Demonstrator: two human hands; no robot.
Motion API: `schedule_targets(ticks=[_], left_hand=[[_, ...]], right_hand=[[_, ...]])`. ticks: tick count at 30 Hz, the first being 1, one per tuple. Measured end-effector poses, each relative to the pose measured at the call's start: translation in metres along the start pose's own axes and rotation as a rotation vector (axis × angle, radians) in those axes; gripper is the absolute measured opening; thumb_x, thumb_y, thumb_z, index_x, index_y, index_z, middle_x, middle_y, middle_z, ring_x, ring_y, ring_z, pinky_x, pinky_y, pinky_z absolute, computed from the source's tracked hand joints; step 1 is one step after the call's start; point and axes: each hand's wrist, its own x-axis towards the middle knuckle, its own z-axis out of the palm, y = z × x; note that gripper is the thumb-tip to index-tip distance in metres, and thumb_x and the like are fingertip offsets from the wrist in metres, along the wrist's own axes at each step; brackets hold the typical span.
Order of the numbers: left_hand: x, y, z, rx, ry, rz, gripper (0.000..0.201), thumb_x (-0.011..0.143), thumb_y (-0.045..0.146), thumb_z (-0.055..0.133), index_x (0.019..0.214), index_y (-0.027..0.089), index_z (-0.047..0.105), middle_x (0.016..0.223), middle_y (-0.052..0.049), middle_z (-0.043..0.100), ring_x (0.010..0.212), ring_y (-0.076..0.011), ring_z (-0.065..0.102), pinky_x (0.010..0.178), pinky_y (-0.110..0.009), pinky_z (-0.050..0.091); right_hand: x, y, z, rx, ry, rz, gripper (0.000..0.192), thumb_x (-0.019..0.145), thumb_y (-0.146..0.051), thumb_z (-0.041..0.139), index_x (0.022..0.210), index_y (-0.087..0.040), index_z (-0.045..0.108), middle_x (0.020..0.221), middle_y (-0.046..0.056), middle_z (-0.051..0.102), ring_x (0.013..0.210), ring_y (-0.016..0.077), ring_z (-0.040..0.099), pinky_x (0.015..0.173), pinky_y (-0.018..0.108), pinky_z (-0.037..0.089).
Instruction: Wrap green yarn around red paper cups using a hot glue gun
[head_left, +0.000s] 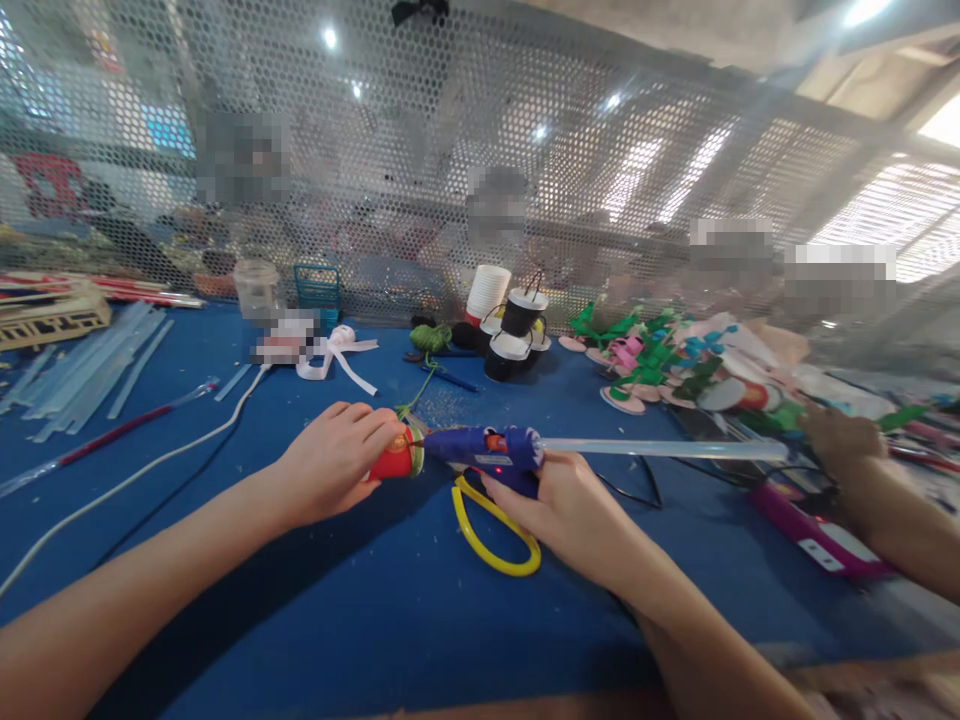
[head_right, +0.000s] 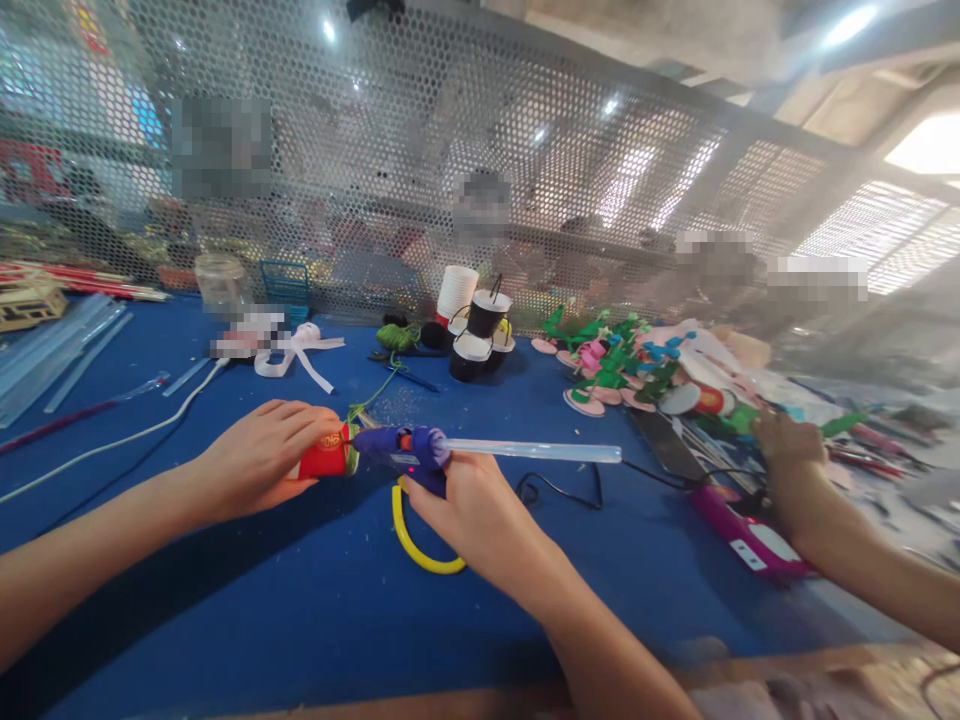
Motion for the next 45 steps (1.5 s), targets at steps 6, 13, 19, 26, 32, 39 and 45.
schedule_targets(ticks=[6, 13, 19, 26, 32, 39, 45], left_hand=[[0.000, 0.006, -0.006, 0.108, -0.054, 0.054, 0.044, 0.072, 0.022, 0.058, 0.113, 0.014, 0.045, 0.118, -0.011, 0.054, 0.102, -0.0249, 0.050, 0.084, -0.036, 0.037], [0.002, 0.009, -0.009, 0.094, -0.066, 0.078, 0.042, 0.073, 0.020, 0.056, 0.114, 0.015, 0.046, 0.119, -0.010, 0.053, 0.104, -0.0237, 0.048, 0.086, -0.036, 0.035], [0.001, 0.006, -0.005, 0.086, -0.043, 0.053, 0.044, 0.072, 0.021, 0.058, 0.114, 0.016, 0.045, 0.118, -0.010, 0.054, 0.103, -0.0236, 0.049, 0.086, -0.036, 0.036], [0.000, -0.005, 0.003, 0.058, 0.040, -0.017, 0.036, 0.072, 0.021, 0.056, 0.107, 0.016, 0.048, 0.115, -0.010, 0.056, 0.101, -0.0237, 0.052, 0.082, -0.035, 0.039], [0.000, -0.003, 0.002, 0.017, 0.050, -0.054, 0.042, 0.071, 0.022, 0.056, 0.111, 0.015, 0.045, 0.112, -0.010, 0.057, 0.102, -0.0244, 0.052, 0.083, -0.035, 0.040], [0.001, 0.002, -0.003, -0.024, 0.089, -0.082, 0.043, 0.070, 0.023, 0.058, 0.111, 0.014, 0.046, 0.113, -0.010, 0.057, 0.102, -0.0249, 0.053, 0.082, -0.036, 0.042], [0.000, 0.008, -0.009, -0.060, 0.172, -0.135, 0.042, 0.071, 0.027, 0.058, 0.109, 0.012, 0.048, 0.113, -0.013, 0.058, 0.101, -0.0257, 0.054, 0.083, -0.038, 0.043]], right_hand=[[0.003, 0.001, 0.000, 0.047, 0.004, -0.001, 0.021, 0.076, -0.021, 0.050, 0.089, -0.015, 0.066, 0.078, 0.005, 0.068, 0.074, 0.0208, 0.061, 0.070, 0.030, 0.047], [0.006, 0.001, -0.001, 0.010, 0.031, 0.014, 0.015, 0.075, -0.023, 0.051, 0.079, -0.015, 0.064, 0.072, 0.004, 0.068, 0.066, 0.0188, 0.061, 0.063, 0.027, 0.047], [0.004, 0.002, -0.001, 0.007, 0.024, 0.007, 0.018, 0.076, -0.023, 0.050, 0.082, -0.016, 0.065, 0.072, 0.004, 0.068, 0.067, 0.0190, 0.061, 0.063, 0.026, 0.047], [-0.001, -0.004, -0.001, -0.014, -0.018, -0.005, 0.018, 0.075, -0.022, 0.050, 0.078, -0.015, 0.066, 0.068, 0.002, 0.066, 0.061, 0.0165, 0.059, 0.056, 0.024, 0.046], [0.004, -0.001, -0.007, 0.134, 0.060, 0.198, 0.018, 0.071, -0.031, 0.055, 0.077, -0.015, 0.059, 0.043, -0.002, 0.054, 0.038, 0.0132, 0.051, 0.039, 0.023, 0.041], [0.046, 0.037, -0.013, 0.281, 0.147, 0.286, 0.019, 0.073, -0.033, 0.055, 0.068, -0.015, 0.052, 0.059, 0.002, 0.062, 0.047, 0.0105, 0.054, 0.045, 0.022, 0.044], [0.075, 0.068, 0.004, 0.069, 0.053, 0.414, 0.032, 0.081, -0.031, 0.046, 0.051, -0.018, 0.045, 0.045, 0.001, 0.053, 0.041, 0.0122, 0.053, 0.044, 0.023, 0.043]])
